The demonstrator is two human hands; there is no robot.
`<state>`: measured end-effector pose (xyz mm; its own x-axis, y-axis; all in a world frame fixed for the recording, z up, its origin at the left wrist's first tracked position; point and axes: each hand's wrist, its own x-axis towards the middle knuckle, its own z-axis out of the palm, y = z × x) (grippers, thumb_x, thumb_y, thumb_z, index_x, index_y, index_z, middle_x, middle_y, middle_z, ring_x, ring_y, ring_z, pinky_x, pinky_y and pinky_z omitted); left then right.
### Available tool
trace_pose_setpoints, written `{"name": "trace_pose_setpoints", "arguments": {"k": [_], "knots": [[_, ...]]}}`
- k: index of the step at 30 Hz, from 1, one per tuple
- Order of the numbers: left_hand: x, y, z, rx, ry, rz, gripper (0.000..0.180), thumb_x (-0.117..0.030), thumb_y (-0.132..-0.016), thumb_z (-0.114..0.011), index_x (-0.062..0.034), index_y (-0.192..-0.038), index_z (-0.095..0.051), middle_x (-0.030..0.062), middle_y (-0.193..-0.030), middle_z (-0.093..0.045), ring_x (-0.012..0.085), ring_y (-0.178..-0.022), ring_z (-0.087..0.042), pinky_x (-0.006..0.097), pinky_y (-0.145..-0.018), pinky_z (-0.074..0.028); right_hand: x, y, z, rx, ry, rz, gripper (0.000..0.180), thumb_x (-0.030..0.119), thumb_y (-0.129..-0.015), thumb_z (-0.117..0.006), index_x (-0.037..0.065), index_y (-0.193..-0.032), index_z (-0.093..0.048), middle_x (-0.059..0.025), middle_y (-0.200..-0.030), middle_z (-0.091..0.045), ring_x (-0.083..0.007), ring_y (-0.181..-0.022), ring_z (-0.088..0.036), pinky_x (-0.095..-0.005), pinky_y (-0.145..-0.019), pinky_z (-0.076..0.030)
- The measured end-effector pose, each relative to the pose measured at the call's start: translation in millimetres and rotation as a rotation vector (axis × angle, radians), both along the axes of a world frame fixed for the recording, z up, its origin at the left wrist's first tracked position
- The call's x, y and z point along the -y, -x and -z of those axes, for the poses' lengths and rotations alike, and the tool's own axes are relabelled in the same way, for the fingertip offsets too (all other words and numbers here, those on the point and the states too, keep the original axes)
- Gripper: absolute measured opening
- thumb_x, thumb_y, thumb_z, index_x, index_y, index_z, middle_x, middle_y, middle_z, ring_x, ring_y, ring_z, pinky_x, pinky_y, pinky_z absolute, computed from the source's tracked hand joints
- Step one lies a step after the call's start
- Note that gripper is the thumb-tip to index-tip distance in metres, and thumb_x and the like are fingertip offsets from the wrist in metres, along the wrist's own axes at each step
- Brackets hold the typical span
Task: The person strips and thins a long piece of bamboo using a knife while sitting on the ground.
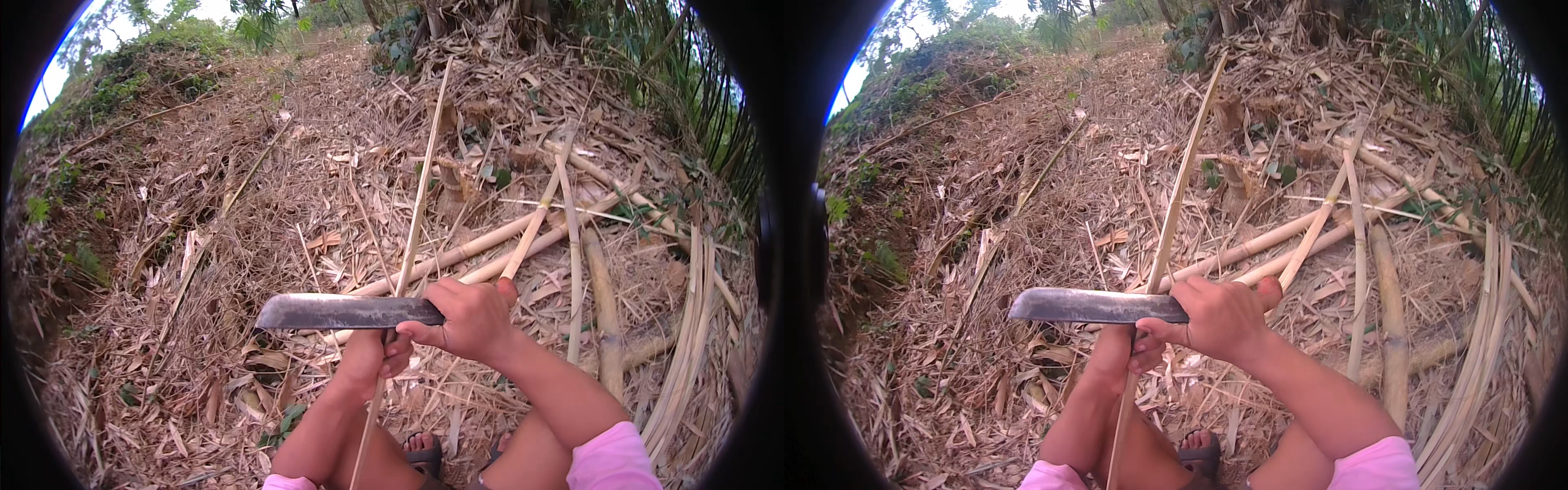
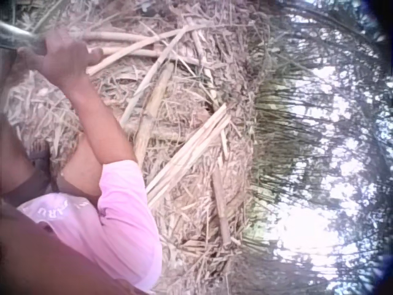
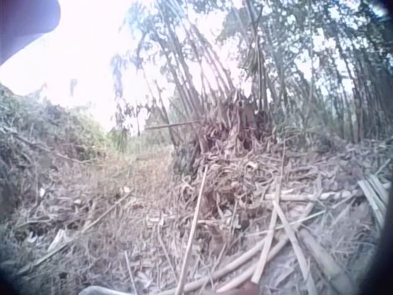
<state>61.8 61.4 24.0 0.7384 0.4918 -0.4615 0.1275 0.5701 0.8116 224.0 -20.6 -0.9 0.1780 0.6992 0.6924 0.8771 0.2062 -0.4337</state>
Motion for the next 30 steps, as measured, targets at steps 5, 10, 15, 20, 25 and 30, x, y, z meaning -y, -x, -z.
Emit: {"name": "trace_pose_setpoints", "arguments": {"k": [5, 10, 15, 20, 25, 30], "knots": [[26.5, 7.9, -2.9, -0.069, -0.078, -0.046, 0.035, -0.031, -0.102, -0.028, -0.012, -0.077, -0.042, -0.0039, -0.055, -0.03, 0.0075, -0.039, -0.027, 0.025, -0.036, -0.022, 3.1, -0.2, 15.6, 0.125, 0.012, 0.04, 0.061, 0.067, -0.08, -0.061, 0.007, -0.071, -0.061, -0.0057, -0.062, -0.054, -0.0239, -0.047, -0.058, -0.0347, -0.048, -0.048], [37.3, 23.9, 7.3, -0.224, -0.336, -0.014, 0.042, -0.04, -0.104, -0.028, -0.0076, -0.081, -0.041, -0.0002, -0.054, -0.034, 0.0097, -0.044, -0.03, 0.027, -0.041, -0.024, 6.3, -0.7, 16.3, 0.288, -0.07, 0.059, 0.061, 0.07, -0.077, -0.061, 0.009, -0.069, -0.059, -0.0042, -0.06, -0.052, -0.0204, -0.046, -0.057, -0.0331, -0.047, -0.045], [44.1, 25.4, 8.8, -0.3, -0.52, -0.013, 0.051, -0.044, -0.105, -0.02, -0.0057, -0.079, -0.042, 0.0004, -0.054, -0.034, 0.0109, -0.046, -0.034, 0.029, -0.044, -0.028, 5.2, -13.4, 20.9, 0.329, -0.085, 0.082, 0.065, 0.072, -0.078, -0.058, 0.009, -0.064, -0.055, -0.004, -0.06, -0.051, -0.0202, -0.045, -0.057, -0.0333, -0.046, -0.045], [47.9, 25.7, 11.9, -0.356, -0.543, -0.038, 0.051, -0.041, -0.105, -0.021, -0.0036, -0.083, -0.048, 0.0013, -0.053, -0.037, 0.0126, -0.046, -0.035, 0.03, -0.046, -0.03, 3.0, -35.0, 31.4, 0.392, -0.097, 0.165, 0.065, 0.076, -0.074, -0.057, 0.011, -0.063, -0.055, -0.0021, -0.06, -0.051, -0.0198, -0.047, -0.058, -0.0382, -0.053, -0.044], [50.1, 30.7, 18.0, -0.389, -0.588, 0.041, 0.049, -0.037, -0.106, -0.022, -0.0029, -0.086, -0.051, 0.0008, -0.054, -0.039, 0.0114, -0.046, -0.036, 0.029, -0.046, -0.031, 2.8, -53.4, 37.3, 0.431, -0.024, 0.299, 0.063, 0.075, -0.078, -0.054, 0.013, -0.066, -0.059, -0.0019, -0.061, -0.056, -0.0189, -0.048, -0.06, -0.0358, -0.047, -0.046], [53.7, 27.2, 16.0, -0.324, -0.276, 0.039, 0.045, -0.038, -0.107, -0.022, -0.0053, -0.089, -0.047, -0.0023, -0.054, -0.035, 0.0084, -0.043, -0.031, 0.026, -0.042, -0.027, 6.0, -85.9, 56.0, 0.333, 0.132, 0.349, 0.062, 0.069, -0.086, -0.052, 0.01, -0.069, -0.061, -0.0045, -0.061, -0.058, -0.0212, -0.046, -0.06, -0.0327, -0.042, -0.049]]}}
